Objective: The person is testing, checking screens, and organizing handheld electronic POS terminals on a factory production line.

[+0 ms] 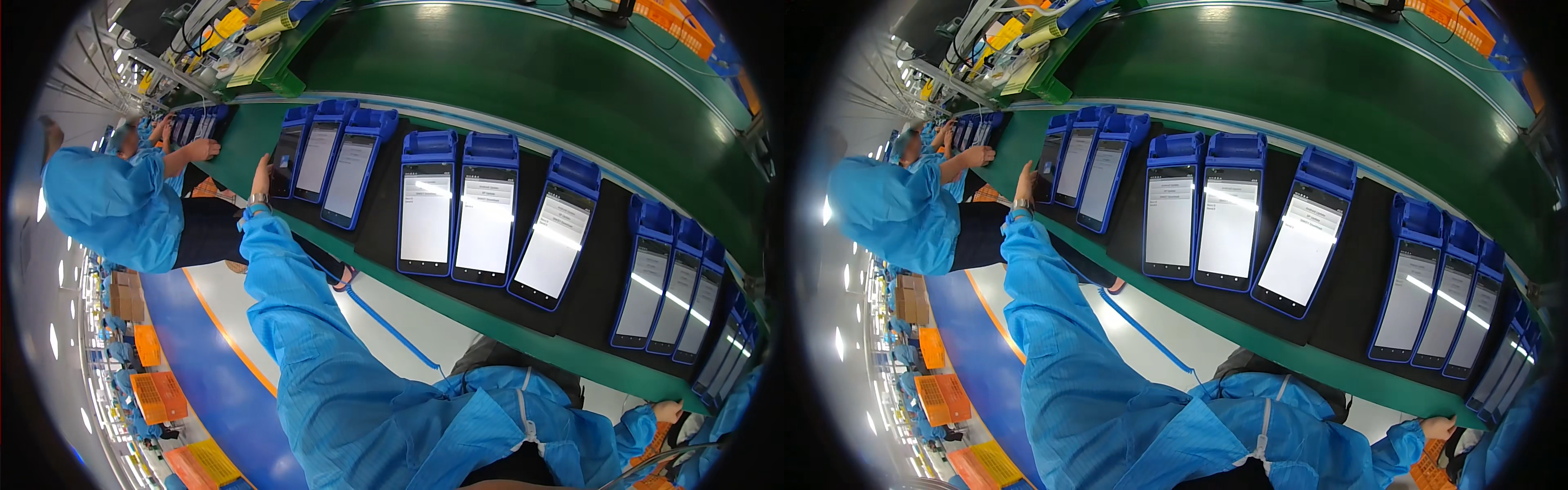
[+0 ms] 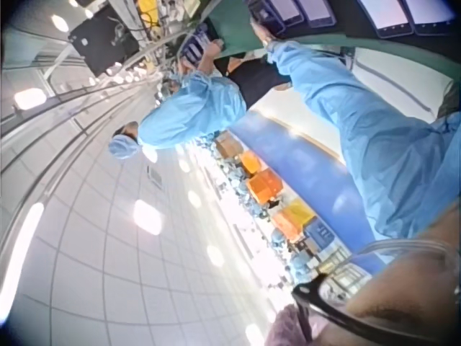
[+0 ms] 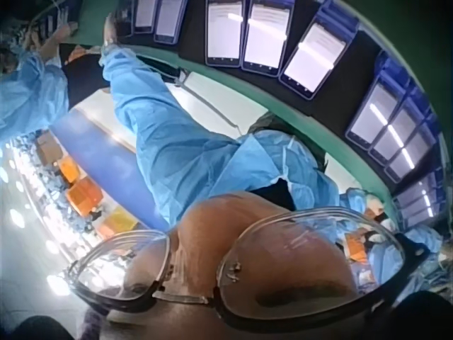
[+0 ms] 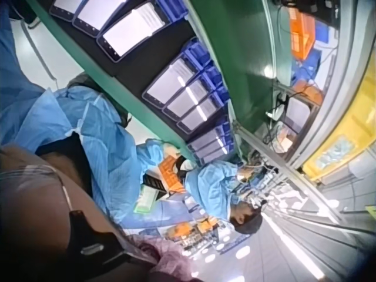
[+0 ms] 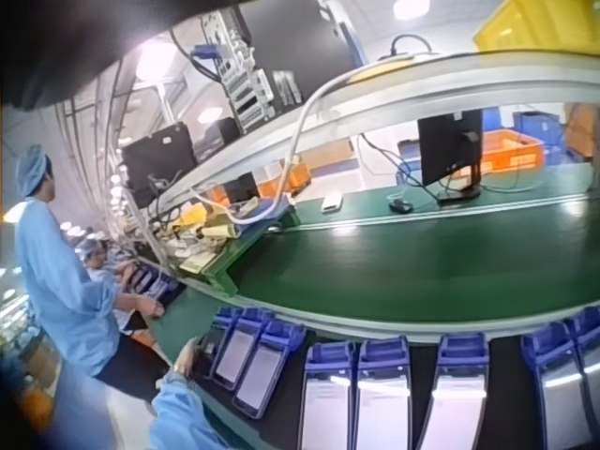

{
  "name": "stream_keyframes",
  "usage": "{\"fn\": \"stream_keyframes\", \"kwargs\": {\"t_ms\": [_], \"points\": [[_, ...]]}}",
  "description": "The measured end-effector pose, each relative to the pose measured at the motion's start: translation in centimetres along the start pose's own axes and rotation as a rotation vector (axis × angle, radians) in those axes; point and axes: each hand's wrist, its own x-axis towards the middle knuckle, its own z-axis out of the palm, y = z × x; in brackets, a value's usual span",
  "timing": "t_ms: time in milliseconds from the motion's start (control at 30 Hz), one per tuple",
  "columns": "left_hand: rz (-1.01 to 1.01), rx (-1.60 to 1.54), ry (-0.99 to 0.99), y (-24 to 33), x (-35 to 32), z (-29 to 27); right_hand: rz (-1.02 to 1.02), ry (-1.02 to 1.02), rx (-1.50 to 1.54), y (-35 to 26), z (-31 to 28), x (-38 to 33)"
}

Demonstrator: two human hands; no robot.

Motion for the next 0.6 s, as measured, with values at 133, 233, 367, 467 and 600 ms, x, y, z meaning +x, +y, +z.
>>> {"fn": "stream_keyframes", "kwargs": {"t_ms": [133, 233, 367, 467, 600], "points": [[0.167, -0.148, 0.026, -2.0, -2.2, -3.6, 0.035, -0.003, 0.059, -2.3, 0.8, -2.5], [0.296, -0.251, -0.074, -3.0, -3.0, -3.5, 0.026, 0.001, 0.087, 0.5, 0.9, -0.3], [0.336, -0.223, -0.067, -2.7, -3.1, -3.4, -0.011, -0.024, 0.069, 3.7, 0.8, 2.0], [0.295, -0.241, -0.058, -2.8, -3.6, -3.3, 0.001, -0.002, 0.022, 0.9, 1.1, -0.3], [0.308, -0.227, -0.043, -2.6, -3.7, -3.6, 0.052, 0.037, 0.054, -0.8, 1.1, -1.4]]}}
